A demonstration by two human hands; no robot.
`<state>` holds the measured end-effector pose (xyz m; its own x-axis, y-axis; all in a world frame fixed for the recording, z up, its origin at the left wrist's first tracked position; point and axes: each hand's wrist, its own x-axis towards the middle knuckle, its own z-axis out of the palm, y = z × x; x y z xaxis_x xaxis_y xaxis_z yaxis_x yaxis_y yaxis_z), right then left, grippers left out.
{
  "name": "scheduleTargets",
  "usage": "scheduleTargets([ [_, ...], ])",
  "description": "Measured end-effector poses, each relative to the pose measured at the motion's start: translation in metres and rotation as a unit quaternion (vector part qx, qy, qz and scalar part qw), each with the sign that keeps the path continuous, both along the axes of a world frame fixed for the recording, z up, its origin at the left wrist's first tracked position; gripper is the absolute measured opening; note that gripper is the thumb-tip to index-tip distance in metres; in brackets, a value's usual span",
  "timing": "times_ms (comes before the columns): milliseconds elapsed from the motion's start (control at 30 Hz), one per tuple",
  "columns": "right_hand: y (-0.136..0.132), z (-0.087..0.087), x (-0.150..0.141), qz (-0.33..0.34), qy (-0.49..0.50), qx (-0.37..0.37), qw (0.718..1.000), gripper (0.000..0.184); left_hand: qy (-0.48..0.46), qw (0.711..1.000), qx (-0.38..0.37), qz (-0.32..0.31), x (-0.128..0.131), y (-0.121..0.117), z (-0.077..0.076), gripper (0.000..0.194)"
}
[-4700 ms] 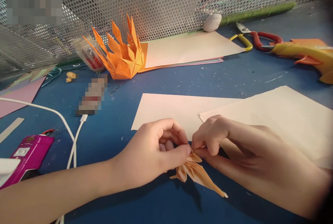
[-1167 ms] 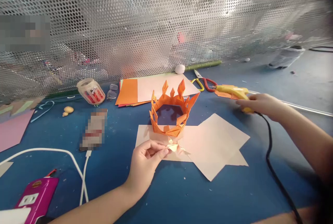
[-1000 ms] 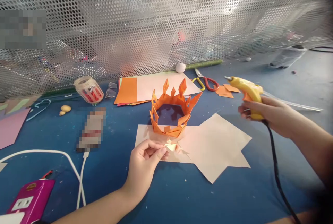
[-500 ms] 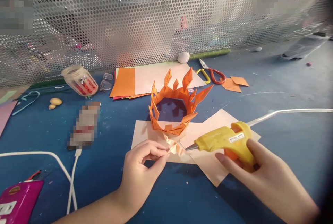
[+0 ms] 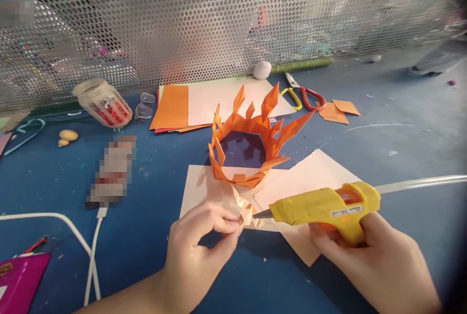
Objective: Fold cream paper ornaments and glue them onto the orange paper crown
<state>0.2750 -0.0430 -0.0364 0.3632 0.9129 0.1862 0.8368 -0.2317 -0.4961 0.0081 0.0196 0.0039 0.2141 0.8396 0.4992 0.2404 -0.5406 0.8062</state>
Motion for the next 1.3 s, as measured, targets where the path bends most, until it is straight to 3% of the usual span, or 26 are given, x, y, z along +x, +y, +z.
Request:
scheduleTargets([
  [567, -0.007, 0.005, -0.029, -0.068, -0.062, 0.038, 0.995, 0.037, 0.005, 1.000, 0.014, -0.006, 0.001, -0.002, 0.001, 0.027],
  [1300, -0.002, 0.015, -0.032, -0.098, -0.012, 0.038, 0.994, 0.040, 0.004, 1.000, 0.021, 0.016, 0.001, -0.003, 0.003, 0.027],
])
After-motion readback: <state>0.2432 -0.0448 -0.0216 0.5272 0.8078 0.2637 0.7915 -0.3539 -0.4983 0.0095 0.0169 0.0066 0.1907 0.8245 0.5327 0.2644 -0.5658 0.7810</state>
